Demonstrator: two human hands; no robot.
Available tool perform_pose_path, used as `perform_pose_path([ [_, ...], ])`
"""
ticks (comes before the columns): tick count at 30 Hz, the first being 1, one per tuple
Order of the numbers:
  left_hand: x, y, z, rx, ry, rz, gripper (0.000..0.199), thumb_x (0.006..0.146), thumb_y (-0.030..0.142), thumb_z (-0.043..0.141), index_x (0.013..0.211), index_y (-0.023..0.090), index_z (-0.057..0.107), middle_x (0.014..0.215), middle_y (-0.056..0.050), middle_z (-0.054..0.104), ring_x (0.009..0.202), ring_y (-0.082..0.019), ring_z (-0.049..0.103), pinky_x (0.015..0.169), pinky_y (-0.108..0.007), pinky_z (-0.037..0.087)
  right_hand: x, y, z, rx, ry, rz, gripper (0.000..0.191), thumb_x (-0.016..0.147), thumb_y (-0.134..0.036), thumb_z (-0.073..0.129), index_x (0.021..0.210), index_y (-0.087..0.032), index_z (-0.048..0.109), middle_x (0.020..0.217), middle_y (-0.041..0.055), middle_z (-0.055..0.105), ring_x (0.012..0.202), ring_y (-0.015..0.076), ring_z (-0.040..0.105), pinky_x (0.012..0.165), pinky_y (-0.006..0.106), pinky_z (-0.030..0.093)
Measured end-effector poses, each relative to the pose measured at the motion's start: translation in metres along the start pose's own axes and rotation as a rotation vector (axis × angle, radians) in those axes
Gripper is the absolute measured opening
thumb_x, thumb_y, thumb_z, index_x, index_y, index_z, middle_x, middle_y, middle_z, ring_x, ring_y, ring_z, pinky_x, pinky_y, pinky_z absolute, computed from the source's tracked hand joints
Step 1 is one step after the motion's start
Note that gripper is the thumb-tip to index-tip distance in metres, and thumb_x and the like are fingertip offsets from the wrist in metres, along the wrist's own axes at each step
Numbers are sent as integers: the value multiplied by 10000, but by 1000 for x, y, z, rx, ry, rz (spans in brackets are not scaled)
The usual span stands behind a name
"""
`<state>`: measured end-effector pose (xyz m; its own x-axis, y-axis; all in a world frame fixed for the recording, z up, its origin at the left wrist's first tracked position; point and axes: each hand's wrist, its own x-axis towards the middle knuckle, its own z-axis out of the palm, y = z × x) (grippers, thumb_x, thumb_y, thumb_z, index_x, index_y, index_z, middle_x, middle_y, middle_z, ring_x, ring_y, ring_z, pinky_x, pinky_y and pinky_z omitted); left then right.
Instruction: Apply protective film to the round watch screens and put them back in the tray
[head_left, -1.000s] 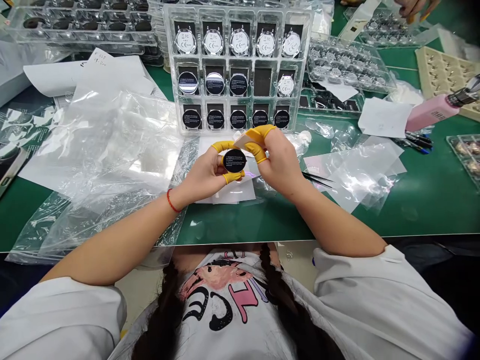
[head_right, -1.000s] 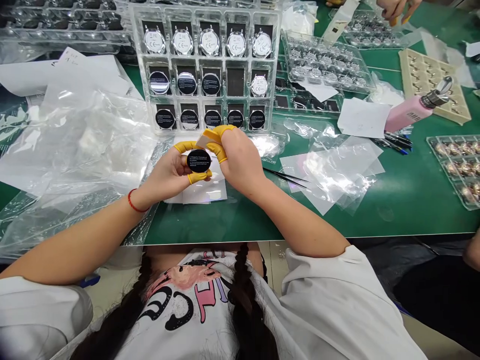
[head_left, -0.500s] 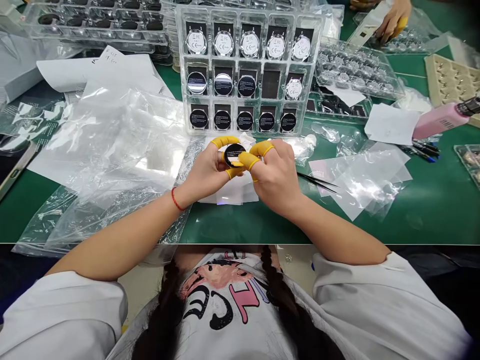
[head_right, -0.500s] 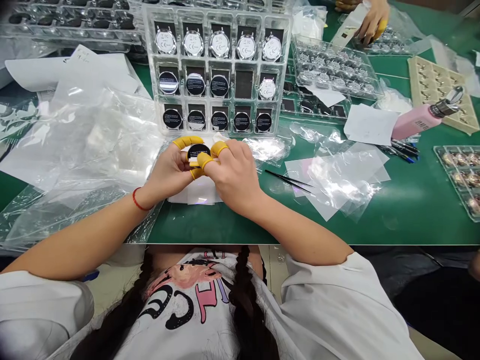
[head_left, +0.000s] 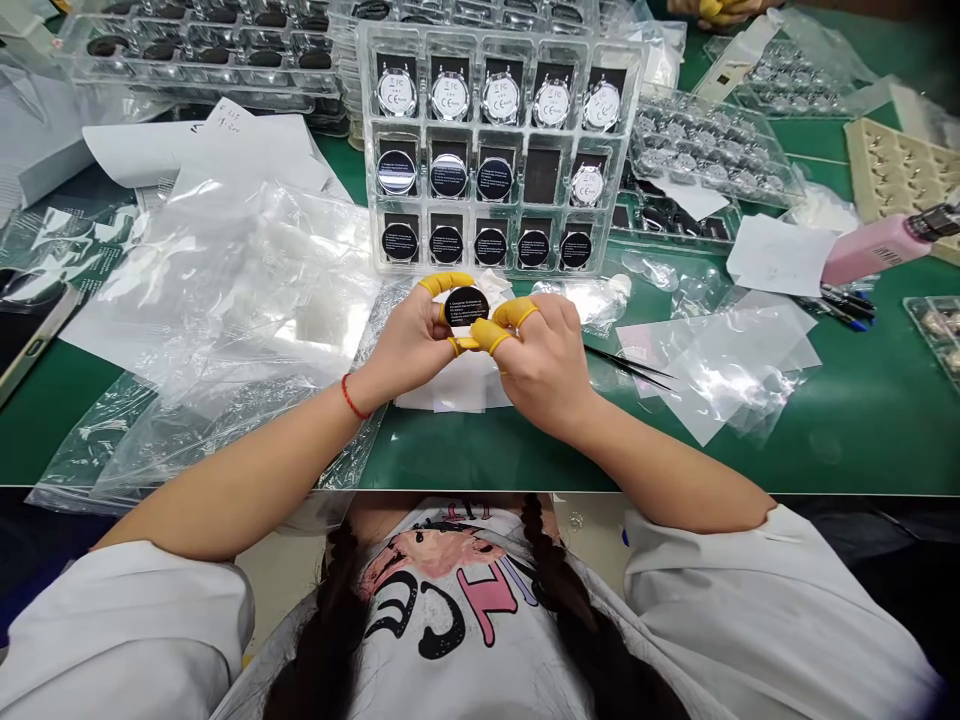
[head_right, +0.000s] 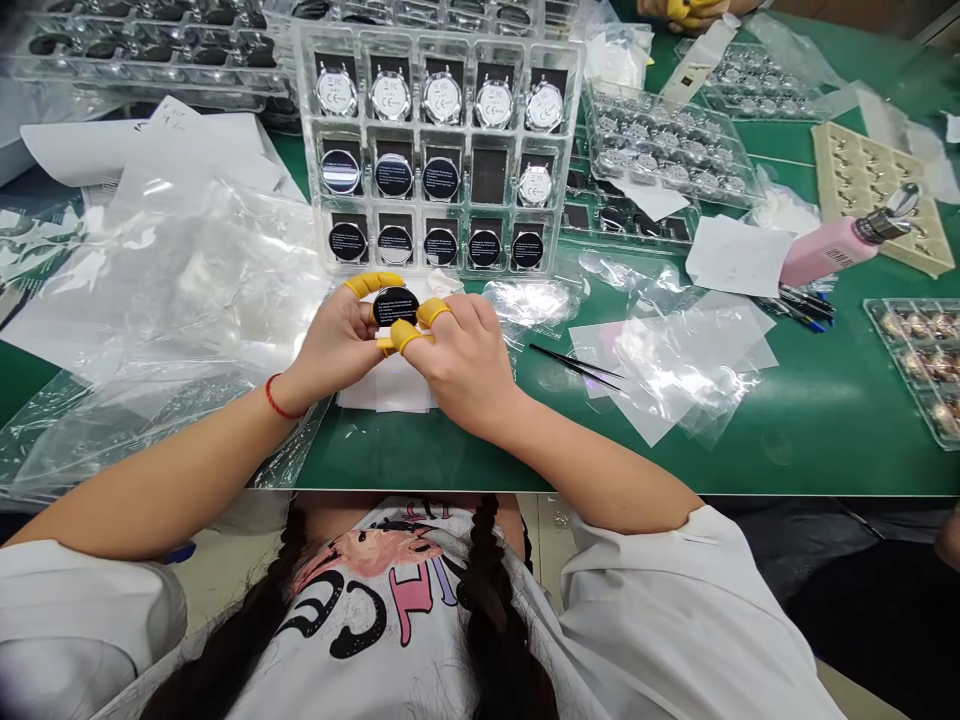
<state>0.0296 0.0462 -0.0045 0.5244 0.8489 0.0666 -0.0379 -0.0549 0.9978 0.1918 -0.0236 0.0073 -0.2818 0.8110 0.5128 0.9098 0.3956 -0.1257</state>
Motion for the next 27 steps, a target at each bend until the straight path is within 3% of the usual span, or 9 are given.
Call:
perform_pose_path([
  [6, 0, 0, -1, -40, -28, -34, 614, 647, 181, 825, 1150, 200, 474, 726, 57, 673, 626, -104, 686, 572, -199, 523, 5, 6, -7, 145, -24, 19, 227, 953, -233, 454, 897, -262, 672, 848, 57, 607, 857, 215, 512, 814, 422, 422],
  [11, -2, 3, 3, -128, -84, -61, 588, 702, 257, 825, 1152, 217, 449, 769, 39, 700, 720, -164, 749, 742, -319, 617, 13, 19, -27, 401, 182, 227, 221, 980, -379, 473, 1053, -243, 631, 938, 55, 659, 883, 207, 577, 796, 402, 471],
  [13, -2, 2, 3, -119, -100, -58, 588, 699, 268, 829, 1146, 225, 449, 780, 37, 705, 734, -167, 749, 749, -324, 618, 13, 20, -28, 423, 160, 240, 201, 965, -386, 505, 1036, -246, 630, 994, 57, 675, 927, 211, 592, 824, 409, 481],
  [18, -4, -2, 2, -33, -100, 21, 554, 726, 296, 807, 1169, 245, 478, 761, 48, 673, 683, -126, 695, 627, -239, 552, 7, 9, -18, 320, 32, 150, 184, 952, -353, 517, 1007, -245, 656, 1167, 85, 679, 1154, 257, 579, 963, 472, 442],
  [25, -3, -1, 3, -10, -88, 52, 525, 712, 342, 807, 1135, 238, 515, 884, 17, 669, 695, -117, 646, 616, -243, 498, 1, -3, -16, 130, 58, 90, 139, 928, -271, 519, 960, -284, 654, 1141, 52, 680, 1238, 285, 521, 1056, 572, 331],
  [27, -3, 0, 3, -5, -85, 36, 554, 702, 338, 814, 1147, 234, 501, 826, 27, 662, 638, -108, 620, 566, -230, 458, 0, -3, -15, 114, 73, 76, 141, 922, -268, 516, 940, -298, 653, 1111, 46, 670, 1240, 284, 511, 1089, 592, 299],
])
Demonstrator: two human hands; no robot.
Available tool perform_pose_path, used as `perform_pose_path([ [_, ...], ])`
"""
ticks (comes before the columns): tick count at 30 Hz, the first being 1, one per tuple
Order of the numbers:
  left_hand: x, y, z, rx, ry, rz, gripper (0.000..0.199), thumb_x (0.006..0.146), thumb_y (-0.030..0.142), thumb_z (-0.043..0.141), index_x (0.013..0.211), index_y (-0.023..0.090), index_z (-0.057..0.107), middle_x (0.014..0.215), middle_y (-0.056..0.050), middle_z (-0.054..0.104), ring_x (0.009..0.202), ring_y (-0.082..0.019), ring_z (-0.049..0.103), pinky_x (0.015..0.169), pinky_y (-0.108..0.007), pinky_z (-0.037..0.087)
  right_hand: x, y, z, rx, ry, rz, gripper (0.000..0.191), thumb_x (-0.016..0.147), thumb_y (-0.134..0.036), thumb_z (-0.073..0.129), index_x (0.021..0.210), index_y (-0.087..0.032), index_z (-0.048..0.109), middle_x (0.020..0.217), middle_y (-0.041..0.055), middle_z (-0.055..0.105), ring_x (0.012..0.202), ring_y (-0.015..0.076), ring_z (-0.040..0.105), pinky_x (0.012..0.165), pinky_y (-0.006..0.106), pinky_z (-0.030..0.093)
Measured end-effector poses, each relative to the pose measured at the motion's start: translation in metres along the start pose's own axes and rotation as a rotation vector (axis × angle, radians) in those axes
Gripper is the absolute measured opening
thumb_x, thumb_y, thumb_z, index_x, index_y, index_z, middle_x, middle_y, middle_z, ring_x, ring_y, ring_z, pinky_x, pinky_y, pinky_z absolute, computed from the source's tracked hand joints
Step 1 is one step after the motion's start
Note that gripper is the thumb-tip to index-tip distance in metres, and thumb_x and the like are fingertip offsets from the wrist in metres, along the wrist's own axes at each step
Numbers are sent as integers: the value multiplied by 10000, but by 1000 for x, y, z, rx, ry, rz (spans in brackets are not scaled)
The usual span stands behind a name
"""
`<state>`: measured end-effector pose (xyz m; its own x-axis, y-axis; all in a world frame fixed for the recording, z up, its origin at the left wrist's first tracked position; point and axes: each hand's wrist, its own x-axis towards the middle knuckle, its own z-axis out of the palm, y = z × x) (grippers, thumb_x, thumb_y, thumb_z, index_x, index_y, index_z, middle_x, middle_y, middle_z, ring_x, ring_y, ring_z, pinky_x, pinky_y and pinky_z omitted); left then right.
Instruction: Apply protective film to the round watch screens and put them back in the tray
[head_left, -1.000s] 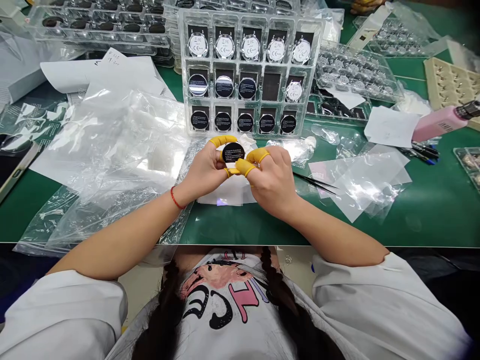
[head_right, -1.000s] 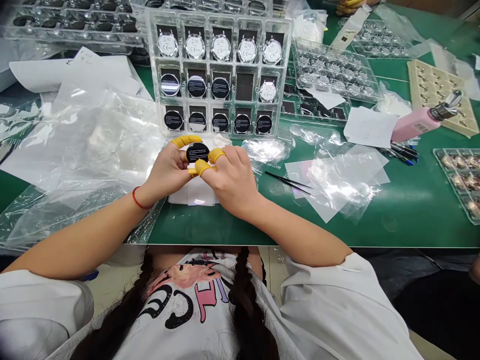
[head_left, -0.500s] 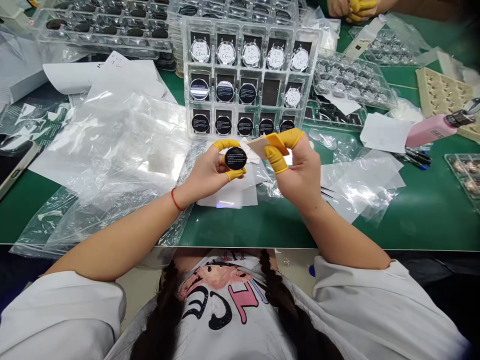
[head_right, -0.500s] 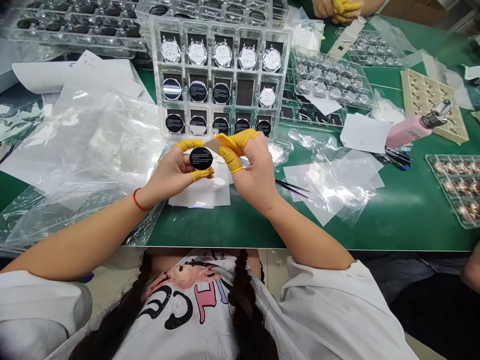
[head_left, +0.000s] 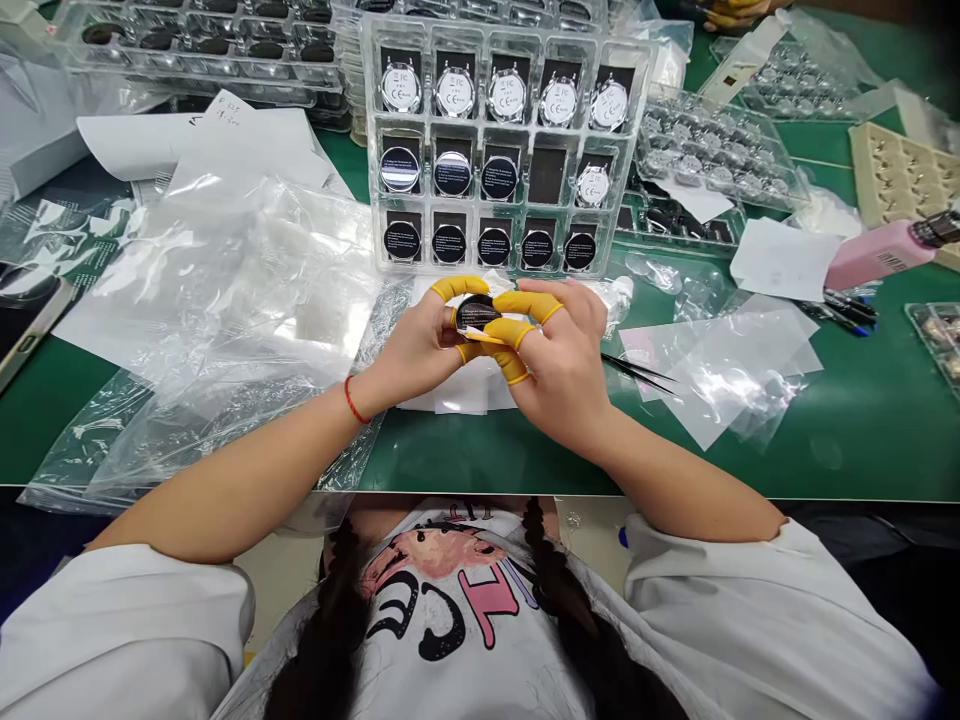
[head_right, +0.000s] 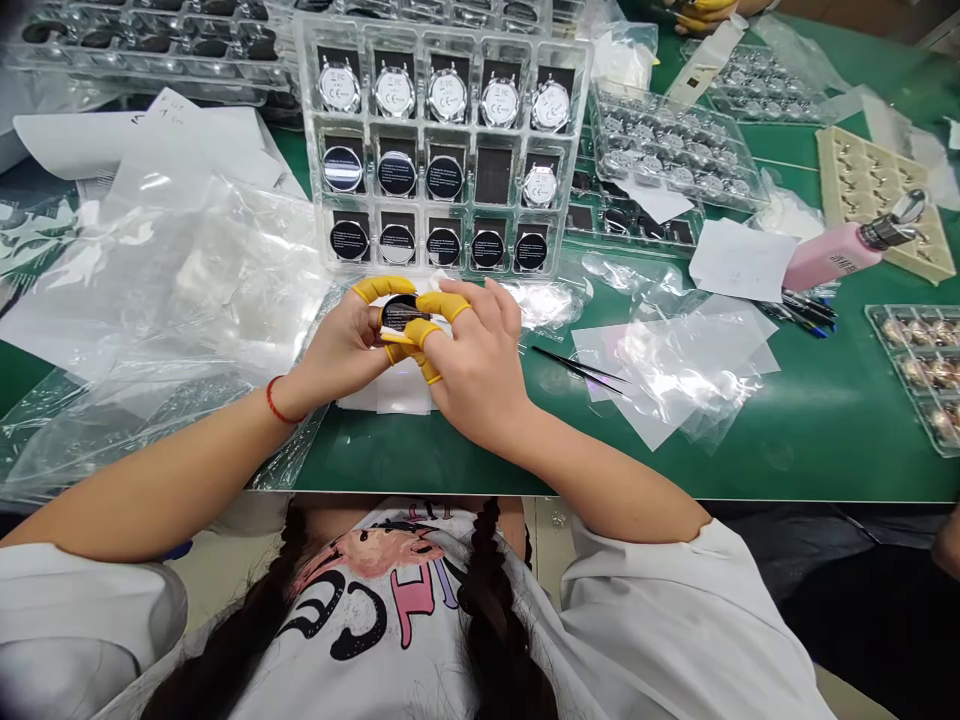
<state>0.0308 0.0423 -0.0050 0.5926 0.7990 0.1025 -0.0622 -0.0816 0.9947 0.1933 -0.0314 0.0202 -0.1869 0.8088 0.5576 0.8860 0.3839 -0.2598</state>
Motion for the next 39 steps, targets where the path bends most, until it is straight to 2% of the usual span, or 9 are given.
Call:
perform_pose_path([
  [3, 0, -1, 0, 13, 1, -24, 563, 703, 326, 807, 1155, 232, 486, 716, 53, 629, 557, -96, 576, 506, -217, 395, -1, 3, 3, -26, 18, -23, 137, 916, -288, 516, 910, -316, 651, 1027, 38, 653, 1199, 279, 518, 1122, 616, 266],
  [16, -5, -8, 8, 13, -31, -10, 536, 717, 245, 792, 1158, 207, 490, 886, 7, 679, 762, -123, 691, 680, -232, 542, 8, 22, 17, 32, 14, 35, 208, 927, -283, 418, 987, -272, 616, 947, 68, 617, 1028, 273, 561, 1098, 641, 278],
  [19, -5, -11, 9, -14, -69, -15, 557, 725, 260, 797, 1177, 214, 474, 874, 12, 674, 762, -121, 699, 683, -226, 552, 10, 27, 18, 24, -4, 56, 224, 942, -304, 397, 987, -265, 613, 885, 69, 600, 966, 268, 567, 1071, 624, 311],
  [24, -4, -15, 8, -71, -124, -59, 597, 736, 291, 808, 1211, 213, 455, 923, -6, 684, 827, -149, 726, 794, -297, 598, 12, 28, 15, 32, -26, 69, 237, 960, -325, 400, 1003, -261, 624, 879, 57, 604, 948, 247, 561, 1062, 587, 332],
  [27, -3, -14, 8, -102, -120, -78, 613, 722, 292, 823, 1203, 225, 449, 903, 1, 691, 817, -154, 730, 816, -325, 610, 18, 36, 8, 133, -46, 76, 253, 979, -402, 412, 1022, -262, 618, 924, 47, 633, 924, 220, 575, 982, 516, 427],
  [30, -2, -9, 7, -141, -101, -72, 584, 717, 284, 826, 1161, 237, 450, 862, 17, 685, 796, -157, 735, 805, -334, 624, 24, 61, 6, 275, -11, 149, 300, 984, -472, 423, 1134, -260, 575, 1019, 45, 652, 917, 194, 604, 851, 427, 505],
  [33, -1, -7, 5, -146, -82, -81, 577, 726, 253, 817, 1159, 233, 437, 825, 22, 691, 796, -160, 747, 789, -325, 636, 27, 94, 13, 303, -72, 275, 285, 939, -392, 535, 1182, -244, 561, 1021, 47, 665, 872, 188, 621, 767, 388, 520],
  [36, -1, -7, 4, -158, -73, -69, 584, 727, 212, 809, 1166, 226, 423, 828, 22, 705, 820, -156, 755, 792, -305, 638, 26, 112, 20, 137, -209, 408, 185, 830, -226, 633, 1011, -193, 648, 914, 68, 675, 857, 225, 607, 787, 436, 510],
  [39, -1, -7, 4, -165, -90, -51, 562, 748, 199, 787, 1170, 219, 415, 832, 21, 714, 820, -155, 758, 792, -301, 638, 28, 103, 16, 101, -197, 469, 116, 840, -182, 587, 905, -185, 683, 940, 91, 679, 937, 247, 597, 851, 457, 490],
])
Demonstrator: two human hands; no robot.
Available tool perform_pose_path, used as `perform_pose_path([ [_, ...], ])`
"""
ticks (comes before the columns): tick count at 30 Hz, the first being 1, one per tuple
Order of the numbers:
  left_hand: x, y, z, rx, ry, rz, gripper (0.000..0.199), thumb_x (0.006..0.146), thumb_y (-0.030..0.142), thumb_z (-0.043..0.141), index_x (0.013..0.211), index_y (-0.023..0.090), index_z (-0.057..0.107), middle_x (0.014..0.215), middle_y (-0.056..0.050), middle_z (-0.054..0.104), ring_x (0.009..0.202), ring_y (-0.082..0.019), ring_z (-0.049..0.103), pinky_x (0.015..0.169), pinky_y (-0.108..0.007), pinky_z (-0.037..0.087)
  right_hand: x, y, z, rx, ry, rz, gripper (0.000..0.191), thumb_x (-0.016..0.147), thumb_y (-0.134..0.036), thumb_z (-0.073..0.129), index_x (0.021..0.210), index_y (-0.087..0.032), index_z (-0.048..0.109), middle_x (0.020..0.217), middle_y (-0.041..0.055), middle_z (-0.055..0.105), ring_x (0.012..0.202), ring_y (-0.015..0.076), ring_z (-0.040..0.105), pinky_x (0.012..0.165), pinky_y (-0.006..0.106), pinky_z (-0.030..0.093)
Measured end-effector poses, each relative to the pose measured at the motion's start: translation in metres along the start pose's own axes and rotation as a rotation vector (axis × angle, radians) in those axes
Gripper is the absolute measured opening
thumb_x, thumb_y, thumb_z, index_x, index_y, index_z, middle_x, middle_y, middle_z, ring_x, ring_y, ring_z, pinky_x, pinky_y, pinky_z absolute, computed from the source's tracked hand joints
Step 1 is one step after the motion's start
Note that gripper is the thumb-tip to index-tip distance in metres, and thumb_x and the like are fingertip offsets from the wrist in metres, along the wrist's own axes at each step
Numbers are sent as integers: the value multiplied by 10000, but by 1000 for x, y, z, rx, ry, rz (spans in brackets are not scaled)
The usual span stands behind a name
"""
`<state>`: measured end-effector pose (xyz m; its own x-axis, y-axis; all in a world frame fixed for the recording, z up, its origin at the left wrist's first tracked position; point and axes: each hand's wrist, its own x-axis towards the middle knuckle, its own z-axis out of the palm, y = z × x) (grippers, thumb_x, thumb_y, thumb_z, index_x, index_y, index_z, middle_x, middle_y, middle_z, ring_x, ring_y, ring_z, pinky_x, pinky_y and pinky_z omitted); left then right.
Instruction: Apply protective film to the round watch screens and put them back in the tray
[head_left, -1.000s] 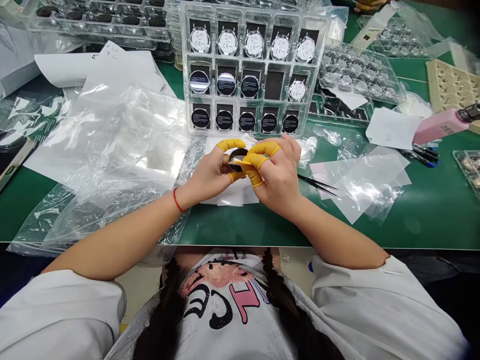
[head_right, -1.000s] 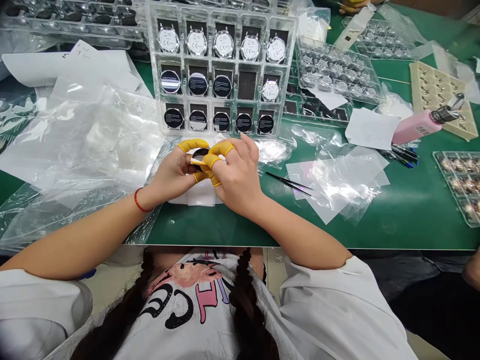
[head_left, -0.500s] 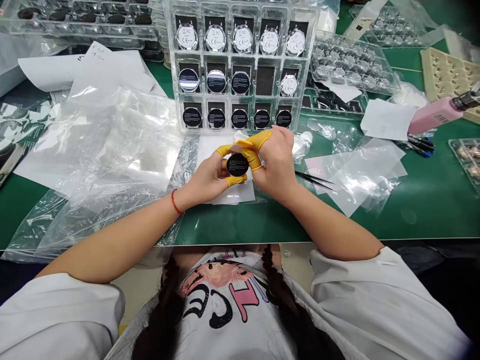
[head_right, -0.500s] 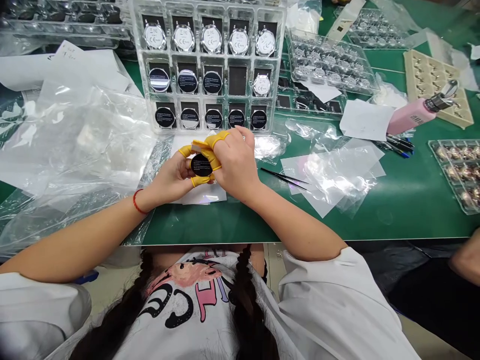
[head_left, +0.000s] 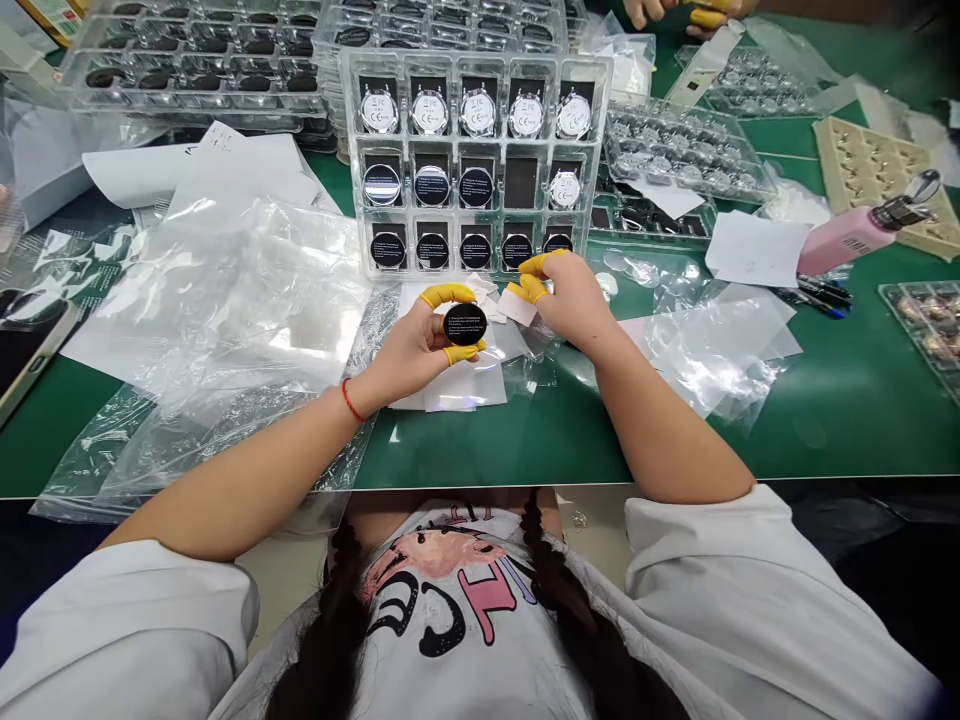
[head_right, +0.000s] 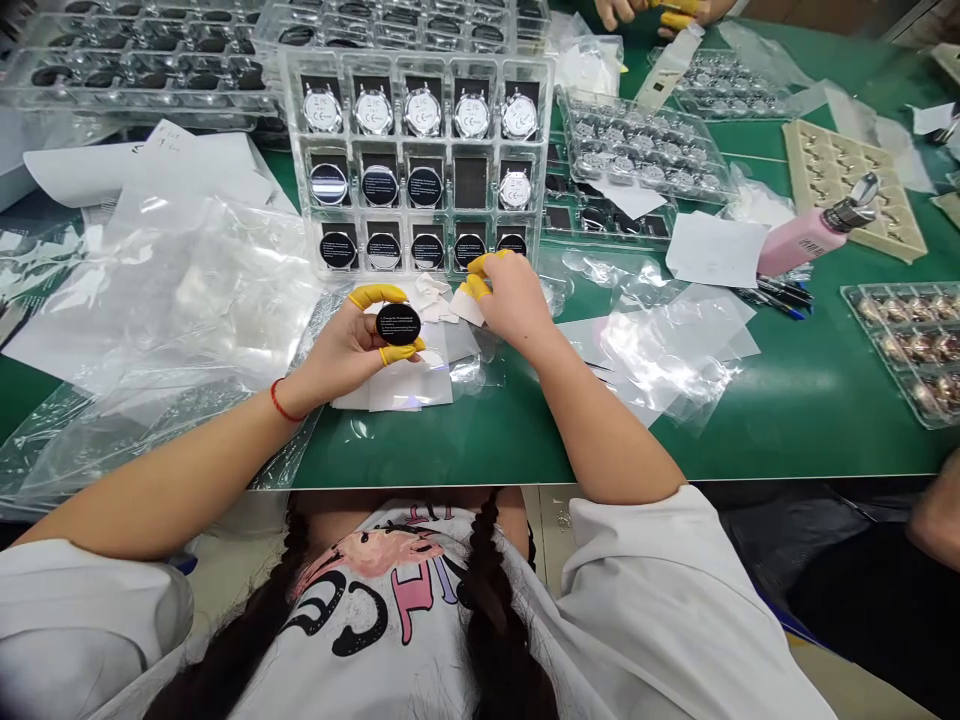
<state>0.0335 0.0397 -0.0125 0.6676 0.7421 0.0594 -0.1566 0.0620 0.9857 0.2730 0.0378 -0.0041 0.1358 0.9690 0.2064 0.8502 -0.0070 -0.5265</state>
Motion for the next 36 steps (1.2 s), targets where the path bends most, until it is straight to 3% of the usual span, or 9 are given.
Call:
perform_pose_path([
  [4, -1, 1, 1, 9, -18, 18, 533, 771, 201, 766, 1175, 214, 419, 807, 33, 700, 807, -157, 754, 779, -318, 642, -13, -30, -8, 357, -58, -12, 270, 950, -404, 521, 883, -193, 676, 935, 66, 686, 897, 196, 627, 833, 385, 506],
  [8, 0, 3, 2, 19, -13, 20, 540, 765, 192, 767, 1180, 217, 422, 794, 48, 680, 799, -148, 745, 765, -320, 644, -19, -47, -8, 690, -150, 22, 540, 880, -702, 479, 886, -197, 670, 867, 46, 689, 836, 161, 650, 843, 348, 524],
  [12, 0, 3, 2, 12, -27, 17, 536, 781, 215, 759, 1194, 214, 416, 793, 38, 697, 792, -140, 740, 778, -324, 641, -20, -49, -3, 855, -199, 118, 652, 844, -784, 411, 917, -191, 672, 831, 46, 693, 809, 145, 652, 826, 325, 538],
  [15, 0, 2, 1, 24, -21, 15, 538, 785, 240, 764, 1199, 213, 421, 806, 28, 709, 804, -150, 745, 775, -322, 639, -25, -54, 2, 870, -239, 82, 613, 834, -773, 466, 889, -195, 665, 846, 37, 687, 824, 144, 646, 822, 321, 536],
  [20, -3, 2, 1, 76, -26, -25, 667, 790, 276, 765, 1322, 222, 366, 842, 10, 730, 781, -174, 759, 779, -345, 629, -24, -60, -1, 795, -369, -50, 405, 796, -556, 700, 999, -213, 626, 909, 13, 664, 834, 155, 632, 786, 341, 527],
  [23, -4, 3, 0, 92, -4, -26, 768, 823, 275, 729, 1422, 195, 255, 774, 21, 718, 770, -172, 756, 814, -370, 616, 12, -45, -13, 655, -158, -98, 323, 878, -484, 629, 1055, -217, 590, 961, 20, 630, 882, 150, 597, 797, 332, 495],
  [27, -4, 5, 0, 145, -2, -26, 673, 869, 293, 665, 1414, 171, 289, 736, 24, 699, 810, -193, 761, 846, -400, 593, 82, -14, -23, 372, 223, -74, 247, 958, -427, 552, 1081, -215, 527, 898, 11, 586, 776, 110, 458, 817, 319, 439],
  [31, -6, 6, 0, 179, -19, -46, 610, 873, 277, 649, 1389, 175, 340, 752, 12, 707, 835, -193, 759, 844, -388, 584, 118, -1, -20, 139, 189, -13, 190, 928, -412, 610, 1000, -241, 566, 926, 20, 625, 805, 132, 447, 841, 336, 430],
  [36, -7, 6, -1, 175, 6, -22, 571, 869, 265, 652, 1369, 186, 388, 782, 5, 711, 844, -180, 748, 859, -386, 580, 110, -3, -45, -121, 225, -16, 156, 927, -401, 556, 969, -285, 652, 1150, 57, 648, 1028, 237, 545, 958, 446, 448],
])
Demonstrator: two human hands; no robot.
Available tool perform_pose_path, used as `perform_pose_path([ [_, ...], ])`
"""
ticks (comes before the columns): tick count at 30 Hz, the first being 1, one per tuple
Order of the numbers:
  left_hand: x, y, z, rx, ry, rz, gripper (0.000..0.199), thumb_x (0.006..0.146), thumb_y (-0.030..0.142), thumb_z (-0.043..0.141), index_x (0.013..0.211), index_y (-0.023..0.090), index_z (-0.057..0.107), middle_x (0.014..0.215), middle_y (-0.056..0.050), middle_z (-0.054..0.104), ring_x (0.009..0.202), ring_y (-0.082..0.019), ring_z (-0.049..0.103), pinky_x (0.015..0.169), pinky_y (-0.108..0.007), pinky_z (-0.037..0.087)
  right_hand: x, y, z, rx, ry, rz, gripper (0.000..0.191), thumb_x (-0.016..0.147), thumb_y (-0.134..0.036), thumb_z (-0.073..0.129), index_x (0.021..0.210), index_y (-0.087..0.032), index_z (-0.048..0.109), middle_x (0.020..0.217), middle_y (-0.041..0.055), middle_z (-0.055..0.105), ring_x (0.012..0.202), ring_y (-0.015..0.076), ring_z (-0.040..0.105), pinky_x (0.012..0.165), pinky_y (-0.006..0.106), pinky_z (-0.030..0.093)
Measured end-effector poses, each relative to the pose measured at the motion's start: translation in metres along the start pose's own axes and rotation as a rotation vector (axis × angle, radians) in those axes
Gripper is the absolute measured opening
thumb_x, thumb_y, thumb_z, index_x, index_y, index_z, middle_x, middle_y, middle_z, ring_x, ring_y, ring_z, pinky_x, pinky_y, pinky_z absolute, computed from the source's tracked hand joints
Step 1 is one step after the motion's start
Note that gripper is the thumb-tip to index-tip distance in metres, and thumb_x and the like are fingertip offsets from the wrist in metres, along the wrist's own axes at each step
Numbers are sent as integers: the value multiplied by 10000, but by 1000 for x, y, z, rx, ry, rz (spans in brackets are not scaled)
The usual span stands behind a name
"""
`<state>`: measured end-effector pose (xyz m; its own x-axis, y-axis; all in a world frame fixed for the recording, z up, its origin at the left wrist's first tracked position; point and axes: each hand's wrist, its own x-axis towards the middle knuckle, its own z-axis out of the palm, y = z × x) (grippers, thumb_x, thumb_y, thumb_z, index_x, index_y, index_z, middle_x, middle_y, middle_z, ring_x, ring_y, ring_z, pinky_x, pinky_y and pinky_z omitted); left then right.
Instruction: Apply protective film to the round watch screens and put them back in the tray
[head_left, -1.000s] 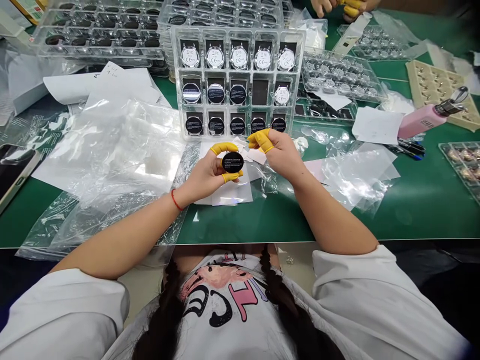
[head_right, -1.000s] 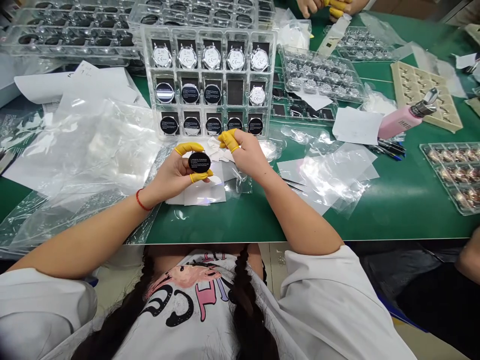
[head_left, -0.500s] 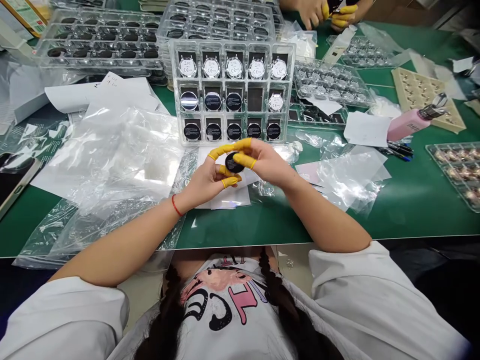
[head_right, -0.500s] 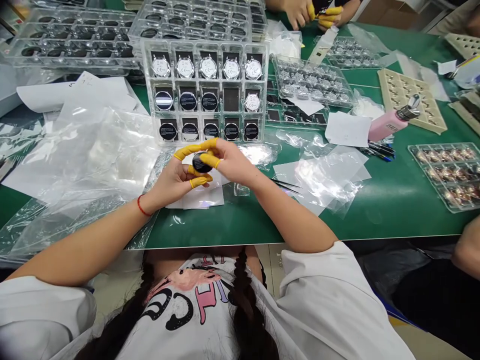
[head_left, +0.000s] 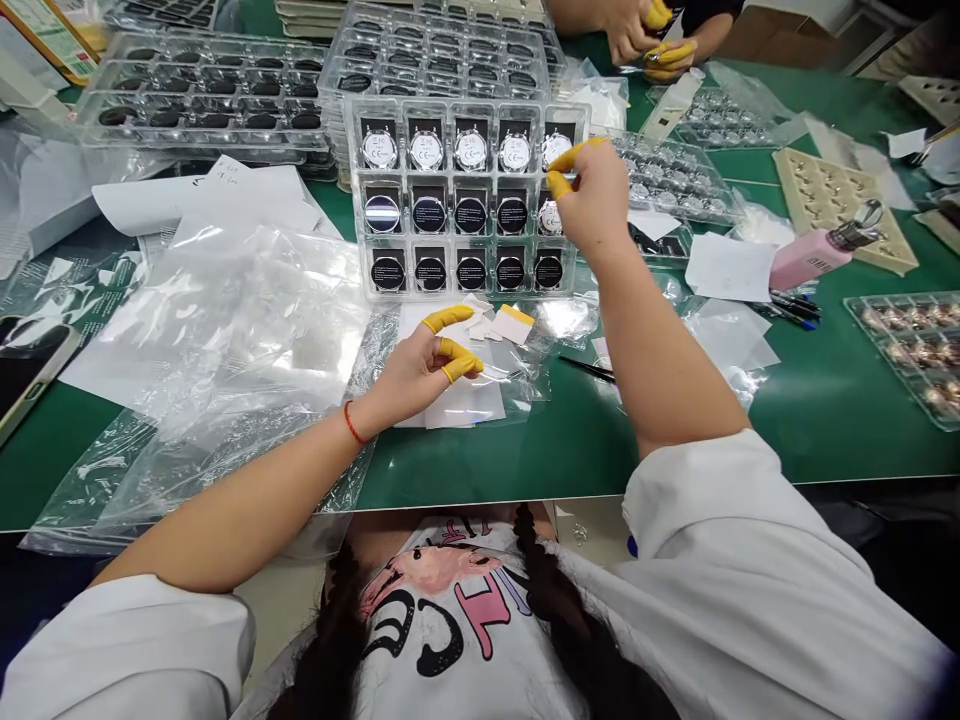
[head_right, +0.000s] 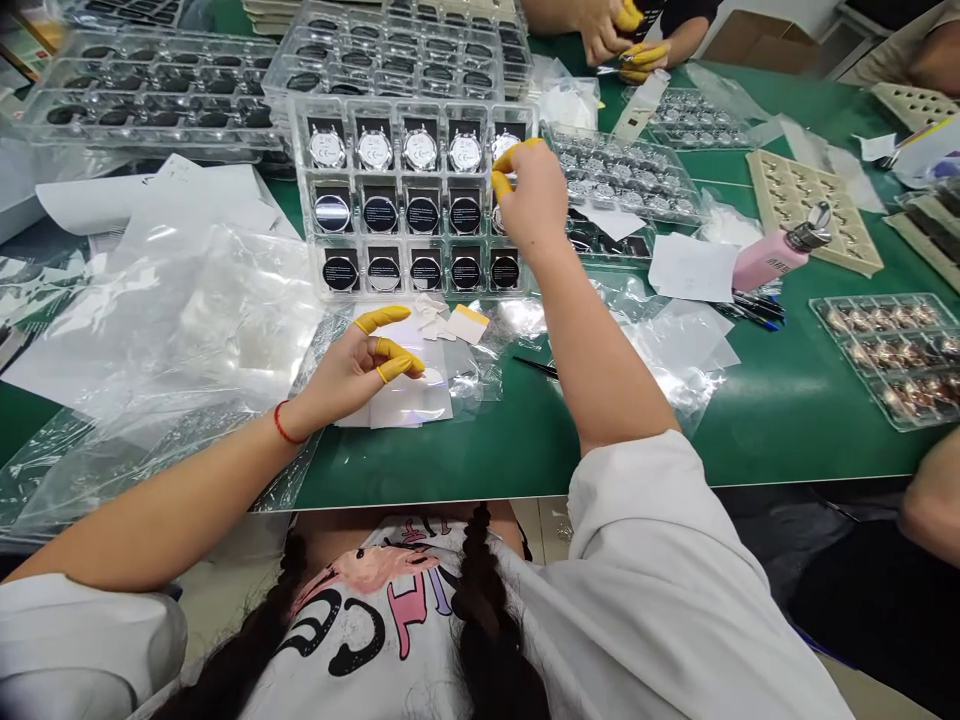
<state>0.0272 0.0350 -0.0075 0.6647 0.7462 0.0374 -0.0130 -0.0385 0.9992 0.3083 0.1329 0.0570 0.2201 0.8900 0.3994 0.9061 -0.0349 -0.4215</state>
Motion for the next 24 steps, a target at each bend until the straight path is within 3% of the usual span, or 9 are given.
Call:
perform_pose_path([
  [2, 1, -2, 0, -22, 1, 0, 556, 865, 262, 660, 1355, 190, 408, 831, -10, 725, 864, -174, 745, 876, -380, 579, -3, 2, -12, -106, -108, 14, 153, 911, -321, 583, 1025, -265, 667, 1187, 70, 657, 1095, 252, 544, 1014, 460, 425],
  [5, 2, -4, 0, -76, 2, 4, 509, 862, 248, 661, 1320, 198, 445, 920, -29, 740, 889, -161, 743, 926, -383, 570, -3, 5, -16, -275, -297, -9, 372, 834, -195, 658, 1205, -182, 624, 1297, 131, 613, 1207, 302, 501, 1057, 492, 392],
  [7, 4, -4, 0, -98, 5, 1, 479, 856, 229, 659, 1296, 201, 471, 968, -38, 744, 900, -161, 742, 952, -395, 563, -1, 9, -14, -362, -308, -54, 453, 799, -149, 654, 1249, -161, 600, 1339, 164, 567, 1220, 341, 492, 1037, 531, 413],
  [10, 5, 0, -1, -132, 22, -14, 471, 823, 203, 686, 1258, 197, 505, 996, -42, 746, 885, -159, 743, 952, -400, 566, 0, 17, -11, -345, -207, -129, 227, 808, -192, 631, 1018, -270, 672, 1217, 117, 613, 1169, 360, 505, 997, 596, 432],
  [12, 5, 4, -1, -175, 34, -33, 475, 799, 213, 717, 1231, 187, 521, 985, -41, 746, 865, -155, 743, 942, -389, 571, -7, 17, -13, -202, -124, -164, 43, 813, -260, 652, 839, -294, 658, 1036, 96, 649, 1109, 354, 522, 975, 619, 431],
  [15, 4, 9, -2, -266, 17, -77, 482, 818, 338, 723, 1224, 175, 520, 940, -43, 746, 852, -157, 742, 916, -373, 579, -40, -1, -19, 164, -90, -171, 120, 809, -359, 699, 859, -261, 650, 834, 68, 629, 991, 288, 562, 912, 532, 477],
  [19, 3, 9, -2, -386, -58, -134, 625, 875, 631, 550, 1301, 181, 462, 886, -52, 735, 819, -169, 739, 844, -368, 594, -106, -40, -19, 568, -339, -175, 198, 805, -372, 705, 945, -241, 657, 888, 25, 648, 838, 188, 595, 799, 405, 517],
  [22, 3, 8, 0, -320, -107, -126, 675, 836, 568, 654, 1338, 184, 418, 855, -26, 706, 807, -156, 719, 839, -362, 593, -138, -55, -13, 696, -500, -148, 129, 818, -324, 672, 919, -244, 672, 950, 22, 677, 834, 171, 613, 826, 399, 531],
  [24, 3, 6, 2, -225, -104, -89, 688, 796, 451, 745, 1343, 200, 411, 959, -37, 697, 803, -142, 704, 837, -352, 591, -145, -57, -9, 792, -548, -49, 104, 844, -306, 631, 915, -239, 668, 955, 23, 686, 829, 163, 624, 838, 399, 541],
])
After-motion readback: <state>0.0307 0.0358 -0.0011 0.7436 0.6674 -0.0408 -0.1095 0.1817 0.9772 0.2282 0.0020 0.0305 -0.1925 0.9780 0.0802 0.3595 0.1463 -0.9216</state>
